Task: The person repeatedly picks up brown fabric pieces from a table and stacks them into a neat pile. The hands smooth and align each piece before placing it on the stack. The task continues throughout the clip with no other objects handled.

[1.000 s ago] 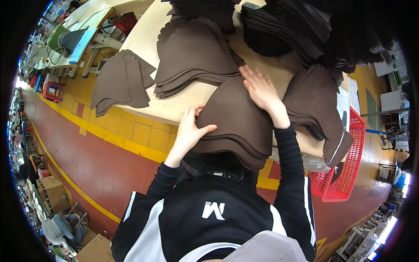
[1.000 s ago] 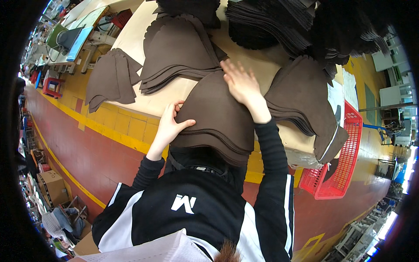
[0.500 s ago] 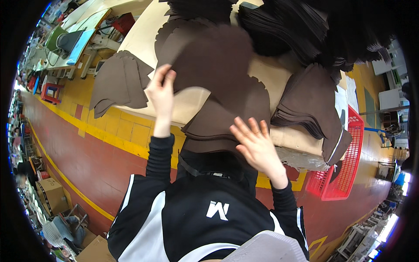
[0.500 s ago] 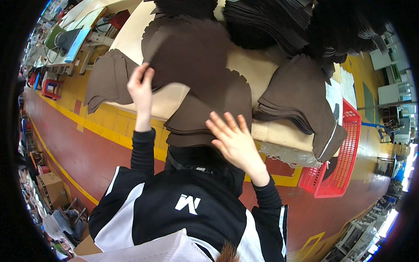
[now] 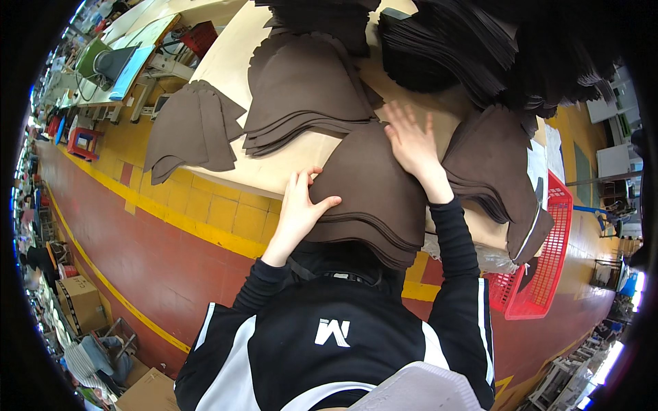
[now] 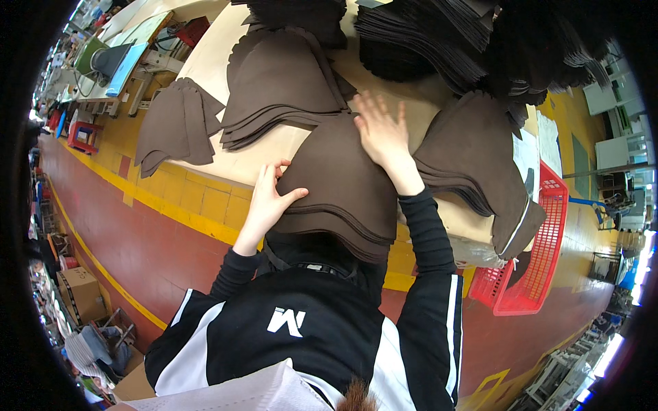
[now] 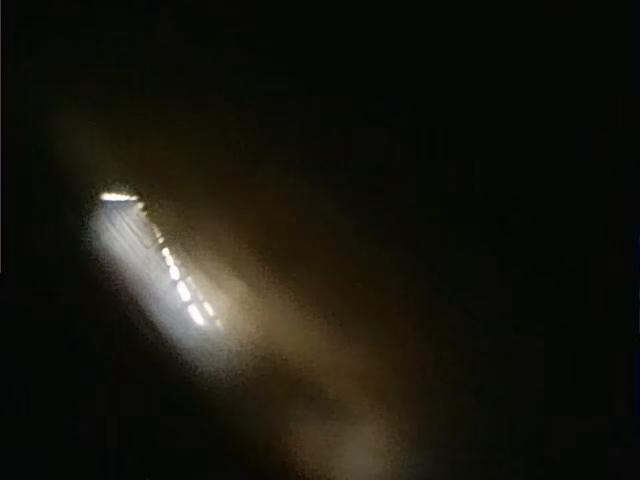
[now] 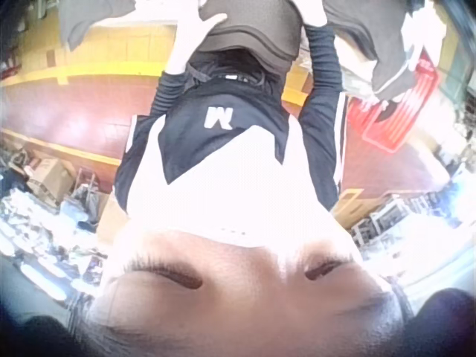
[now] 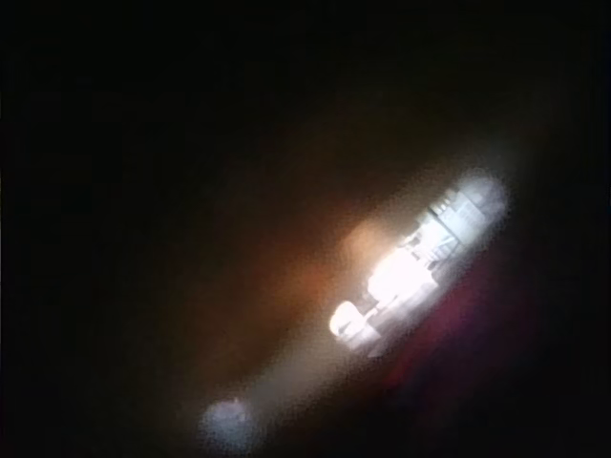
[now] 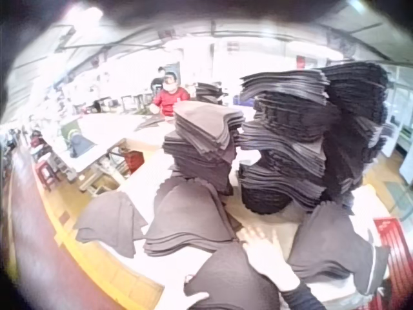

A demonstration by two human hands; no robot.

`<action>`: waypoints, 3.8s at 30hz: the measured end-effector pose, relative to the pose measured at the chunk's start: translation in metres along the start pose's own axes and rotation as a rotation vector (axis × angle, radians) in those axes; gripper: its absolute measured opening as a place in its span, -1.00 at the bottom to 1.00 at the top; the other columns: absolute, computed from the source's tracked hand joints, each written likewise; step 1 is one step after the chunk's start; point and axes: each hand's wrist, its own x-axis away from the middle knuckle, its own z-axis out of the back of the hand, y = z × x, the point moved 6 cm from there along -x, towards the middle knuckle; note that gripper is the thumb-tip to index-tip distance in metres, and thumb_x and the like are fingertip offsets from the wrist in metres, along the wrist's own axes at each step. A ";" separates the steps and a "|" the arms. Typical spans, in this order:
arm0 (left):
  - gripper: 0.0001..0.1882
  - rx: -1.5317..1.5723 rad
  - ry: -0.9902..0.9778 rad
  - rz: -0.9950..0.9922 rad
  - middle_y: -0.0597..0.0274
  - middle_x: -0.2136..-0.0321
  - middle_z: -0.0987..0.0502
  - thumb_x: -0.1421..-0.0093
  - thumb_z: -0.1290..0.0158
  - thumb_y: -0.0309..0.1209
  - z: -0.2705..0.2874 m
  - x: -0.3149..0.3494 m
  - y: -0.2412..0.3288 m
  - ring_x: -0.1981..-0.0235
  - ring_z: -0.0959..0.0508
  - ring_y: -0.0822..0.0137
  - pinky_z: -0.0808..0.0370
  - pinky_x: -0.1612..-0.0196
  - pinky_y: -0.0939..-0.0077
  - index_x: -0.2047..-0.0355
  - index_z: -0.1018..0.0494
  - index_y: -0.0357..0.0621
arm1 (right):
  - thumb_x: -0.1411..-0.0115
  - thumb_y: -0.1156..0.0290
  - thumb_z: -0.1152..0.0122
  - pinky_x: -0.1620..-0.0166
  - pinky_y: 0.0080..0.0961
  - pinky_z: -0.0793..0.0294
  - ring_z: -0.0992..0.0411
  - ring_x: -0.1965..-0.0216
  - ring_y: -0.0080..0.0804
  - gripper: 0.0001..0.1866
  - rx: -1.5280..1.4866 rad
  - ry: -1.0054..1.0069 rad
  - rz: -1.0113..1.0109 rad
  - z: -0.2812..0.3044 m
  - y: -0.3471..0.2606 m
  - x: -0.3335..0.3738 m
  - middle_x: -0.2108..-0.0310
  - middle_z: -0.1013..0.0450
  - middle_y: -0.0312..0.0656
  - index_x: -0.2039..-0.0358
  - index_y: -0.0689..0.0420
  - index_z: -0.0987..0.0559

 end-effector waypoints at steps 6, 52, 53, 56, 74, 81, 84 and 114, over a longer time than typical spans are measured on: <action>-0.52 0.099 0.020 0.057 0.06 0.36 -0.55 -0.03 -0.38 -0.30 -0.001 -0.014 -0.032 0.29 -0.54 0.29 -0.47 0.16 0.40 0.11 -0.50 -0.29 | -0.38 0.19 -0.02 -0.47 0.05 0.37 0.08 -0.51 -0.18 -0.36 -0.094 0.313 -0.058 0.076 -0.024 0.055 -0.47 -0.06 -0.24 -0.43 0.03 -0.19; -0.53 0.183 0.320 -0.027 0.08 0.00 -0.55 -0.23 -0.24 -0.37 0.083 -0.087 -0.039 -0.01 -0.56 0.28 -0.50 -0.03 0.36 -0.12 -0.47 -0.23 | -0.42 0.07 0.08 -0.43 -0.08 0.04 -0.10 -0.43 -0.33 -0.48 -0.136 0.001 0.229 0.011 -0.044 0.077 -0.43 -0.15 -0.34 -0.37 -0.26 -0.32; -0.58 0.394 0.222 0.011 0.15 0.07 -0.56 -0.21 -0.25 -0.37 0.059 -0.071 -0.043 0.13 -0.55 0.36 -0.50 0.07 0.45 -0.07 -0.50 -0.17 | -0.42 0.04 0.09 -0.43 -0.05 0.03 -0.11 -0.42 -0.34 -0.48 -0.125 0.016 0.204 0.007 -0.039 0.065 -0.43 -0.16 -0.35 -0.36 -0.28 -0.32; -0.39 0.077 -0.043 0.005 0.33 0.20 -0.46 -0.02 -0.41 -0.24 0.013 -0.022 -0.018 0.25 -0.36 0.45 -0.38 0.16 0.54 -0.08 -0.50 -0.10 | -0.44 -0.01 0.16 -0.45 0.02 0.05 -0.08 -0.44 -0.28 -0.47 -0.123 0.002 0.113 -0.004 -0.023 0.030 -0.44 -0.13 -0.33 -0.39 -0.30 -0.27; -0.71 0.360 0.475 -0.072 0.18 0.22 -0.70 -0.21 -0.22 -0.57 0.111 -0.118 -0.049 0.21 -0.63 0.45 -0.55 0.04 0.53 0.04 -0.61 -0.32 | -0.31 0.09 -0.15 -0.37 -0.23 -0.19 -0.27 -0.33 -0.39 -0.41 -0.290 -0.117 0.437 0.026 -0.079 0.140 -0.36 -0.28 -0.30 -0.33 -0.07 -0.37; -0.53 0.169 0.324 -0.028 0.12 0.12 -0.59 -0.25 -0.20 -0.41 0.093 -0.085 -0.044 0.06 -0.56 0.32 -0.46 -0.08 0.41 -0.16 -0.45 -0.23 | -0.42 0.10 0.08 -0.42 -0.17 -0.06 -0.17 -0.40 -0.40 -0.48 -0.186 -0.001 0.296 0.009 -0.047 0.069 -0.40 -0.21 -0.38 -0.36 -0.16 -0.32; -0.44 0.277 -0.054 0.030 0.24 0.20 -0.53 -0.16 -0.30 -0.35 0.026 -0.039 -0.041 0.16 -0.49 0.46 -0.46 0.02 0.46 -0.15 -0.46 -0.23 | -0.48 0.04 0.25 -0.46 -0.12 0.02 -0.07 -0.45 -0.38 -0.47 -0.191 -0.062 0.220 -0.002 -0.029 0.029 -0.45 -0.12 -0.37 -0.40 -0.20 -0.25; -0.76 -0.061 0.567 -0.179 0.09 0.25 -0.65 -0.36 -0.09 -0.38 0.117 -0.136 -0.013 0.19 -0.65 0.25 -0.52 0.08 0.38 0.06 -0.47 -0.27 | -0.35 0.10 -0.06 -0.41 -0.12 -0.07 -0.16 -0.40 -0.28 -0.41 -0.283 -0.101 0.348 0.021 -0.078 0.117 -0.41 -0.19 -0.25 -0.37 -0.10 -0.31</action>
